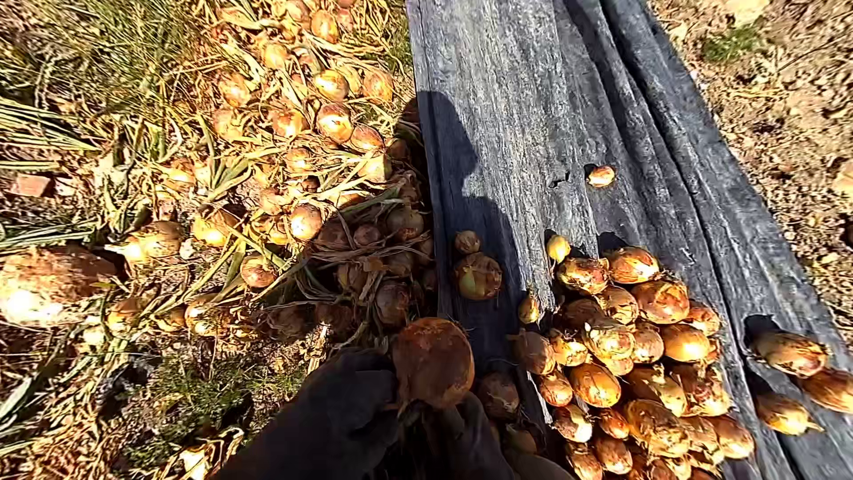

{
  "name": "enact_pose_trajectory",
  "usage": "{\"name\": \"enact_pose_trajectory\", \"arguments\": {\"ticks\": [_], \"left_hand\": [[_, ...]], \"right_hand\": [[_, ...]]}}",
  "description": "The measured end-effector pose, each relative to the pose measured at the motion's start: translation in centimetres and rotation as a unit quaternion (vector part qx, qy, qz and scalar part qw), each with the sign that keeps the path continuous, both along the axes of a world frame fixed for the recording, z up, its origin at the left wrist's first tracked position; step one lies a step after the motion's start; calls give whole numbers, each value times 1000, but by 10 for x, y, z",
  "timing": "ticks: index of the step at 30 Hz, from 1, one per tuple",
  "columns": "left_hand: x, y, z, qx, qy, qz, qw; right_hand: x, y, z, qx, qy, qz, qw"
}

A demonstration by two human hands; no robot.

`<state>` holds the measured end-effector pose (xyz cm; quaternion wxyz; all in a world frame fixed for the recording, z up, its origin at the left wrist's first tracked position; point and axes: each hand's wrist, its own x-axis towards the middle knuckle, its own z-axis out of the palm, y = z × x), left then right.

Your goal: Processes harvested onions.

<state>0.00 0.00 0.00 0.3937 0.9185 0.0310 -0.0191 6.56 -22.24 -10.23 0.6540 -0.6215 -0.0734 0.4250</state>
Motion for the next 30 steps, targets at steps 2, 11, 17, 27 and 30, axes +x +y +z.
{"name": "enact_pose_trajectory", "arguments": {"ticks": [2, 11, 17, 27, 30], "left_hand": [[2, -9, -10, 72, 171, -87, 979], [145, 4, -61, 220, 260, 8, 940], [184, -18, -151, 156, 217, -51, 962], [127, -61, -106, 132, 436, -69, 887], [81, -57, -116, 100, 357, -18, 929]], "right_hand": [[-3, -4, -7, -8, -42, 26, 999], [35, 7, 11, -137, -70, -295, 943], [17, 7, -8, -86, 64, -244, 964], [34, 5, -28, -103, 74, -273, 954], [37, -2, -25, -91, 84, -279, 952]]}}
